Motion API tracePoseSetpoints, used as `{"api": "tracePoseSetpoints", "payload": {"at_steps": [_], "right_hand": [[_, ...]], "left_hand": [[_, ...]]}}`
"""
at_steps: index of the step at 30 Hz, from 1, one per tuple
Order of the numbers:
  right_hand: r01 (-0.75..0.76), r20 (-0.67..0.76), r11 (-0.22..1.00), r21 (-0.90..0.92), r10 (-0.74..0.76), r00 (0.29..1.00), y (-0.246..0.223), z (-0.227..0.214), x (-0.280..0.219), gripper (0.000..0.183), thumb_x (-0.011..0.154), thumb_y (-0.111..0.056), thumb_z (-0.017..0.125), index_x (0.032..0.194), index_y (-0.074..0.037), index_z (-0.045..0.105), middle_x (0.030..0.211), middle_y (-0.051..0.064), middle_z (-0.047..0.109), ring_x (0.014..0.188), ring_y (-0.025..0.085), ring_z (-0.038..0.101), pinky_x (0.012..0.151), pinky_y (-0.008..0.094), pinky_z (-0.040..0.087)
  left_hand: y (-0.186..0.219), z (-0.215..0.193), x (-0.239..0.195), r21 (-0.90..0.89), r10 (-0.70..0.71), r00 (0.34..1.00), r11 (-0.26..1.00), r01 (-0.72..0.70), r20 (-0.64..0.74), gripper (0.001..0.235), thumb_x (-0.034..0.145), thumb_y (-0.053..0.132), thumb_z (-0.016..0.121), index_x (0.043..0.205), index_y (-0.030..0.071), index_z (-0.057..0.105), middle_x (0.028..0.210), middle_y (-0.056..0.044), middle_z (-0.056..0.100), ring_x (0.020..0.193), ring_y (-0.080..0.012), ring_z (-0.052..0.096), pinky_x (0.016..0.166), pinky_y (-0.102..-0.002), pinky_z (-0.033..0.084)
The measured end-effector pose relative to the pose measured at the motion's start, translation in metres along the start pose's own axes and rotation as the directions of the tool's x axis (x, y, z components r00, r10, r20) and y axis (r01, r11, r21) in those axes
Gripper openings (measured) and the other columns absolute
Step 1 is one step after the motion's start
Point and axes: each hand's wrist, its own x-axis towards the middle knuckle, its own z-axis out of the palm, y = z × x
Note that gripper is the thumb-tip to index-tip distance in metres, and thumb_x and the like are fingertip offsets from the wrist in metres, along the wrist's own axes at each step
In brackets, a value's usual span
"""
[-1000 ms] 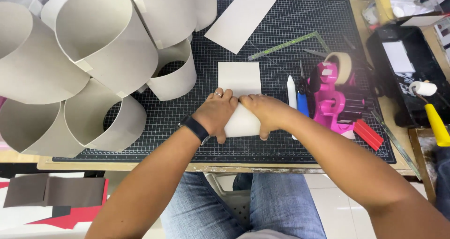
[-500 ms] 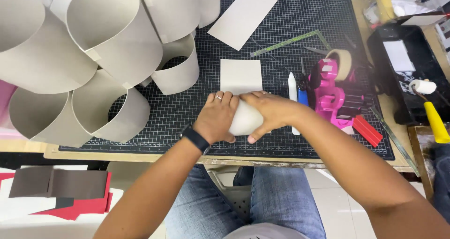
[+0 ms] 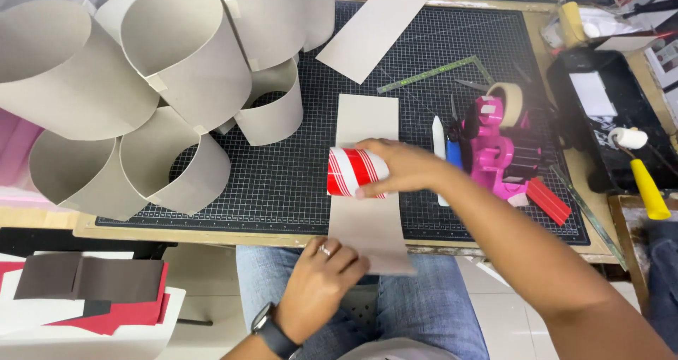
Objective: Assembling and joining cardboard cylinders using adhesive tape on a workshop table.
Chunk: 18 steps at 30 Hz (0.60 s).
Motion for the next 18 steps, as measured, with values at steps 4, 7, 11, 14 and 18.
{"api": "tracePoseSetpoints", "payload": {"at_steps": [4, 7, 11, 14, 18], "right_hand": [[-0.014, -0.331, 0.972, -0.236, -0.067, 0.941, 0.015, 0.043, 0.029, 0.127, 0.048, -0.060, 0.095, 0.154, -0.026, 0.033, 0.135, 0.012, 0.058, 0.120, 0.039, 0.058, 0.095, 0.055, 0.047], [-0.013, -0.400, 0.999, -0.049, -0.008, 0.916, 0.019, 0.037, 0.025, 0.113, 0.046, -0.046, 0.098, 0.146, -0.022, 0.049, 0.140, 0.007, 0.062, 0.123, 0.033, 0.058, 0.094, 0.048, 0.048], [0.042, -0.484, 0.974, 0.222, 0.073, 0.872, 0.024, 0.018, -0.006, 0.116, 0.051, -0.041, 0.096, 0.151, -0.012, 0.045, 0.145, 0.012, 0.059, 0.127, 0.030, 0.058, 0.104, 0.039, 0.044], [-0.015, -0.493, 0.888, 0.460, 0.269, 0.827, 0.027, 0.017, -0.032, 0.111, 0.051, -0.038, 0.092, 0.150, -0.016, 0.047, 0.133, 0.006, 0.065, 0.116, 0.020, 0.063, 0.092, 0.033, 0.054], [-0.034, -0.461, 0.839, 0.544, 0.332, 0.823, 0.031, 0.031, -0.060, 0.113, 0.049, -0.035, 0.092, 0.151, -0.019, 0.044, 0.137, 0.005, 0.061, 0.121, 0.023, 0.061, 0.092, 0.039, 0.058]], "left_hand": [[-0.019, 0.001, -0.031, -0.194, 0.008, 0.999, 0.981, -0.001, 0.036, 0.014, 0.098, 0.018, 0.059, 0.101, 0.013, 0.072, 0.094, 0.002, 0.067, 0.090, -0.0259, 0.056, 0.097, -0.050, 0.041], [-0.052, -0.019, -0.048, -0.176, -0.049, 0.999, 0.983, 0.050, 0.009, 0.018, 0.100, 0.021, 0.057, 0.098, 0.012, 0.073, 0.100, -0.002, 0.069, 0.102, -0.0291, 0.058, 0.098, -0.049, 0.038], [-0.095, -0.045, -0.062, 0.000, -0.267, 0.946, 0.962, 0.272, -0.185, 0.019, 0.085, -0.003, 0.067, 0.100, 0.006, 0.076, 0.110, -0.010, 0.071, 0.104, -0.0348, 0.060, 0.088, -0.048, 0.047], [-0.090, -0.043, -0.064, -0.247, -0.699, 0.642, 0.714, 0.656, -0.315, 0.047, 0.100, 0.005, 0.061, 0.146, 0.012, 0.054, 0.153, -0.022, 0.038, 0.140, -0.0364, 0.051, 0.116, -0.048, 0.042], [-0.065, -0.027, -0.050, -0.814, -0.970, 0.227, 0.063, 0.578, 0.086, 0.080, 0.085, 0.035, 0.063, 0.156, 0.016, 0.033, 0.147, -0.016, 0.057, 0.120, -0.0224, 0.060, 0.096, -0.038, 0.056]]}}
